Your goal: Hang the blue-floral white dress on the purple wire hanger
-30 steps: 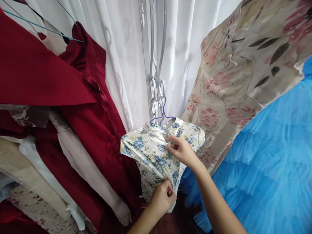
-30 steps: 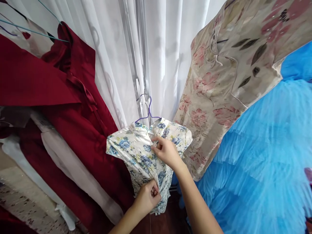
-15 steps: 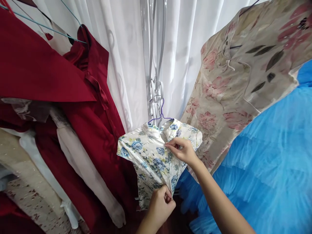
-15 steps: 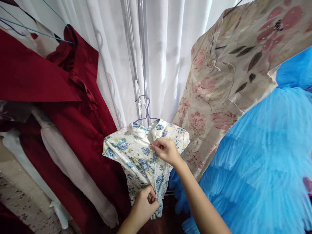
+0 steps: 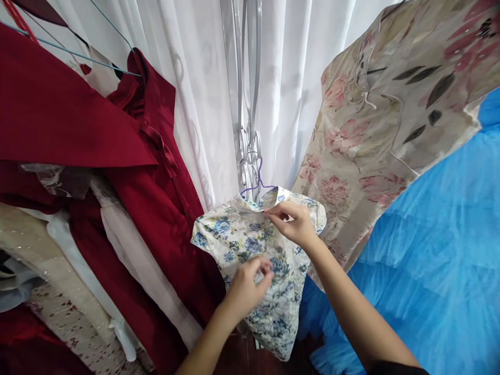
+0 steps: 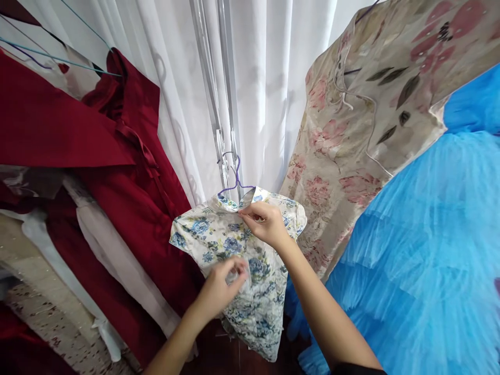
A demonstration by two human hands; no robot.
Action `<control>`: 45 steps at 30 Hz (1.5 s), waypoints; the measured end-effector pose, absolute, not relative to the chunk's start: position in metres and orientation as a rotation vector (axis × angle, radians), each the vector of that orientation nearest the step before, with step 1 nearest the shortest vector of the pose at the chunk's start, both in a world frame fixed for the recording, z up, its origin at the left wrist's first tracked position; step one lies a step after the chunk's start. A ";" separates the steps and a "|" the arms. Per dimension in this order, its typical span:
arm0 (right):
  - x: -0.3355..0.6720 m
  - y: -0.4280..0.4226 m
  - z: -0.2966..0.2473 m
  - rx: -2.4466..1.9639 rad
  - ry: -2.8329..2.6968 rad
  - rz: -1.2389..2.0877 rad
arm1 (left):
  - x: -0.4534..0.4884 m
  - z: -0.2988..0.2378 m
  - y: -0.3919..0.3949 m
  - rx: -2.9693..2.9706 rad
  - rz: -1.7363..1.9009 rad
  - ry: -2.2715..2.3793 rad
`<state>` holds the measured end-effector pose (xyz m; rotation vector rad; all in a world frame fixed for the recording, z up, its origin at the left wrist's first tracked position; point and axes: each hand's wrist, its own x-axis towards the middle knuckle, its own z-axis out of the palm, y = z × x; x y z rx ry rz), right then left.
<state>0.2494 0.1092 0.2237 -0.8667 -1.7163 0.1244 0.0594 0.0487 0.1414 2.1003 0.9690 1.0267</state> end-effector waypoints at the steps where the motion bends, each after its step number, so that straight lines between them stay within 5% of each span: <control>1: 0.249 0.107 0.222 -0.858 -1.719 0.106 | 0.055 0.163 0.061 2.133 1.171 0.955; 4: 0.247 0.103 0.220 -0.852 -1.725 0.055 | 0.047 0.222 0.098 2.278 1.414 0.913; 10: 0.234 0.105 0.210 -0.882 -1.680 -0.029 | 0.055 0.268 0.123 2.512 1.271 0.832; 21: 0.219 0.077 0.139 -0.865 -2.017 0.423 | -0.036 0.267 0.194 1.391 2.021 0.989; 28: 0.230 0.056 0.138 -0.838 -1.854 0.697 | -0.057 0.173 0.187 0.430 1.775 1.143; 34: 0.259 0.028 0.055 -1.096 -1.587 0.849 | 0.010 0.091 0.123 0.323 1.611 1.130; 39: 0.276 0.001 0.005 -1.185 -1.719 0.980 | 0.074 0.096 0.063 0.754 1.342 0.935; 45: 0.252 -0.017 0.035 -1.120 -1.443 1.207 | 0.124 0.133 0.013 1.586 0.926 0.798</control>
